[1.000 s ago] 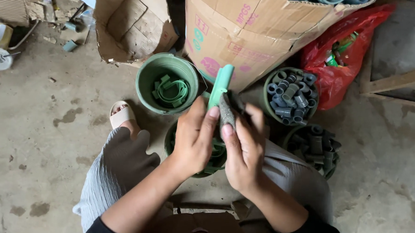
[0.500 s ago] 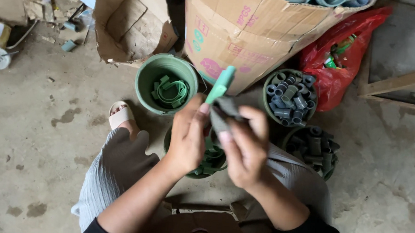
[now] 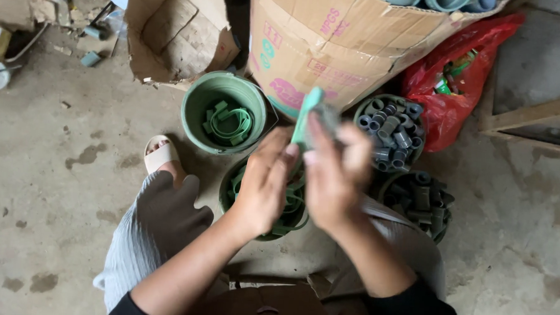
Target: Cleaning green plastic hardware parts with a cloth and sorting them into buckets
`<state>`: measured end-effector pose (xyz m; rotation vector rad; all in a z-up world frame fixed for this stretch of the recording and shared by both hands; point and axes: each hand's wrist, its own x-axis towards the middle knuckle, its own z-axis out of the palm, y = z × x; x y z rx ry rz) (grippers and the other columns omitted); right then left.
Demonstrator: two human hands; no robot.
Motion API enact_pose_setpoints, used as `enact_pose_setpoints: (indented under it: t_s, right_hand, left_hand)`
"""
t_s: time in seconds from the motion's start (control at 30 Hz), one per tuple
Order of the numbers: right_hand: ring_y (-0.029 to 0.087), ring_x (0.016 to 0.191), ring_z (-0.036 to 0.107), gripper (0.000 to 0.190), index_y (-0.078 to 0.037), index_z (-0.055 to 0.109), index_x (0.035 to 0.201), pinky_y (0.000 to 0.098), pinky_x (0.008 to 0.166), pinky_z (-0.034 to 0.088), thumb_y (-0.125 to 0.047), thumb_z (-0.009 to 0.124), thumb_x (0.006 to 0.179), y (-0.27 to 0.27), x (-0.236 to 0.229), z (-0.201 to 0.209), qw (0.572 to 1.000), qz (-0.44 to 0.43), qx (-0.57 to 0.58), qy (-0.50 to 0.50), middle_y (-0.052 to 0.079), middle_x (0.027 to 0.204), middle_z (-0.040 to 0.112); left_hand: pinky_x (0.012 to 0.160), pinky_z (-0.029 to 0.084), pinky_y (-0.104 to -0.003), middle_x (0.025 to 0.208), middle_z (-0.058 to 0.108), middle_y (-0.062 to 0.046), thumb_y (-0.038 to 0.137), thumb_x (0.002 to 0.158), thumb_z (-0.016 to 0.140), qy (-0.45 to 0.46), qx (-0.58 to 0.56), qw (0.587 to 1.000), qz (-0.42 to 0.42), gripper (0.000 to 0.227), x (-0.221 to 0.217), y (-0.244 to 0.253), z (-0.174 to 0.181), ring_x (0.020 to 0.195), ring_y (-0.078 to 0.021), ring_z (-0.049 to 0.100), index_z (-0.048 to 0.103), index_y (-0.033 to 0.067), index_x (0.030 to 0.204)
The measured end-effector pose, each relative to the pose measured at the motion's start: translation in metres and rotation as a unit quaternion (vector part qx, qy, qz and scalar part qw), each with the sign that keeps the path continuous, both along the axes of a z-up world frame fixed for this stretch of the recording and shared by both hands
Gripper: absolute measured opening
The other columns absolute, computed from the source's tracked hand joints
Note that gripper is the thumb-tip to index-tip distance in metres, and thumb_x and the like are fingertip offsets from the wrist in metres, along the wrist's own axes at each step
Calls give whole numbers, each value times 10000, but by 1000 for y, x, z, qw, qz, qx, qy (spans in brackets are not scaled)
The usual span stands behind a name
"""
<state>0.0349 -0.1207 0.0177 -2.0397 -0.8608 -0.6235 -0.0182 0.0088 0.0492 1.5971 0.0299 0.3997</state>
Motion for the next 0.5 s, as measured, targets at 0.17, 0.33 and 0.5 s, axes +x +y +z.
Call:
enact_pose_setpoints:
  t_s: [0.17,0.33,0.5]
  right_hand:
    - [341,1068,521,387,-65,634,1401,447,982,410,-119,507,1040,3,1,2,996,44,-70,-21,153,1230,496]
    - [308,1175,486,425,-107,542,1504,424,1049,354,-150,423,1099,2,0,8,995,30,-89,39,140,1294,499]
    - [337,1123,527,343,-80,687,1309,455,957,425,-219,595,1010,3,-13,-11,989,49,-134,-39,145,1278,510]
  left_hand:
    - [828,508,-471,846,625,-185,261,1061,366,37,-85,996,-14,418,4,8,-10,856,-295,582,670,-25,1077]
    - [912,504,-517,945,676,-285,262,1072,388,32,-49,998,-21,445,0,6,-27,898,-332,631,693,-59,1112]
    - [1023,473,-374,1122,677,-22,404,1079,438,114,-401,907,-54,454,6,9,-12,1077,-197,636,683,56,1236]
